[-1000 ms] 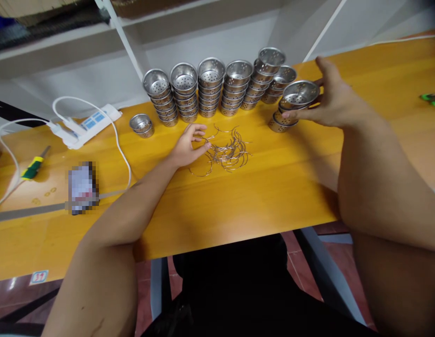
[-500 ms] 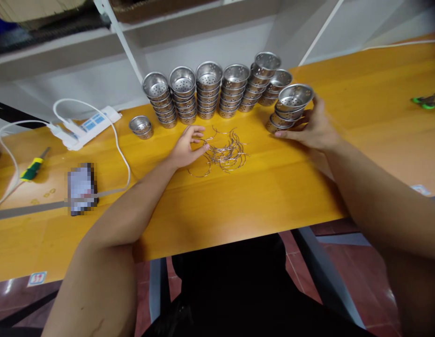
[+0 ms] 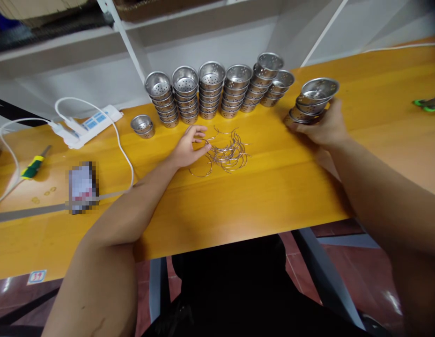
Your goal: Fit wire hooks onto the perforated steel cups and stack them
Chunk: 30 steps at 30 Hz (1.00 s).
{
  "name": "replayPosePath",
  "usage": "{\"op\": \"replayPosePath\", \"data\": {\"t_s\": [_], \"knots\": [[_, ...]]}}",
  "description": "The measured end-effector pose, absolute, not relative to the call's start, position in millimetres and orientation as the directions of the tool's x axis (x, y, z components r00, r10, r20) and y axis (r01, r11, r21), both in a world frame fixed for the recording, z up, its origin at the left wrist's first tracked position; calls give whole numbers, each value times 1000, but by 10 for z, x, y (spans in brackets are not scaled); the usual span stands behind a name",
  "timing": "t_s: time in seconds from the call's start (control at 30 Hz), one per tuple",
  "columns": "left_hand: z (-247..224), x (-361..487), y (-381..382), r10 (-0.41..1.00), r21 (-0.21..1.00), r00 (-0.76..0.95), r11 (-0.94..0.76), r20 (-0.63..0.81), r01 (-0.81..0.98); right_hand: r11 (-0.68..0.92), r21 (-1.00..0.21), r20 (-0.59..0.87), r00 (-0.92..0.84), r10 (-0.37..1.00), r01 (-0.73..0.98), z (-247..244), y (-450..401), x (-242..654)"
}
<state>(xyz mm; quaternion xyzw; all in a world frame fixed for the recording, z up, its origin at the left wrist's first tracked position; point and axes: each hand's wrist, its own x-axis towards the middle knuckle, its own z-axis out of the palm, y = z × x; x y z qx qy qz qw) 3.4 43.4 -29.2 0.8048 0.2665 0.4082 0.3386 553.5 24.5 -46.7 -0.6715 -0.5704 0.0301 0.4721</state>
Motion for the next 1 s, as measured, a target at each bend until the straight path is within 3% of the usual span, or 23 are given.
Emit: {"op": "replayPosePath", "data": {"t_s": [0.1,0.17,0.23,0.3,0.4,0.47,0.57,0.7,0.83,1.0], "knots": [[-126,27,375,641,669,473,-731,605,134,-80,-786,320,515,795,613,-348,267,5536],[117,-42,387,532,516,402,-842,745,158,-81,-805,297,516,804,588,-305,250,5522],[429,-183,478,390,340,277,-916,878,211,-98,-813,262,510,819,574,-294,187,5529],[739,-381,640,345,304,93,-904,934,302,-147,-803,219,515,829,578,-293,81,5568],[1041,-708,893,328,365,-162,-819,931,443,-211,-755,227,550,804,621,-239,-108,5681],[1075,-899,979,381,464,-267,-684,885,563,-168,-693,360,538,762,701,-144,-224,5768],[913,-1134,962,608,656,-353,-392,711,644,9,-554,633,415,653,832,42,-381,5821],[570,-1397,949,900,789,-244,-156,361,594,172,-481,754,306,581,860,215,-629,5586],[352,-1541,1169,915,848,-323,-37,241,529,366,-399,805,130,579,841,335,-895,5102],[223,-1592,1401,873,871,-406,-40,269,490,403,-336,769,1,639,852,563,-1063,4553]]}}
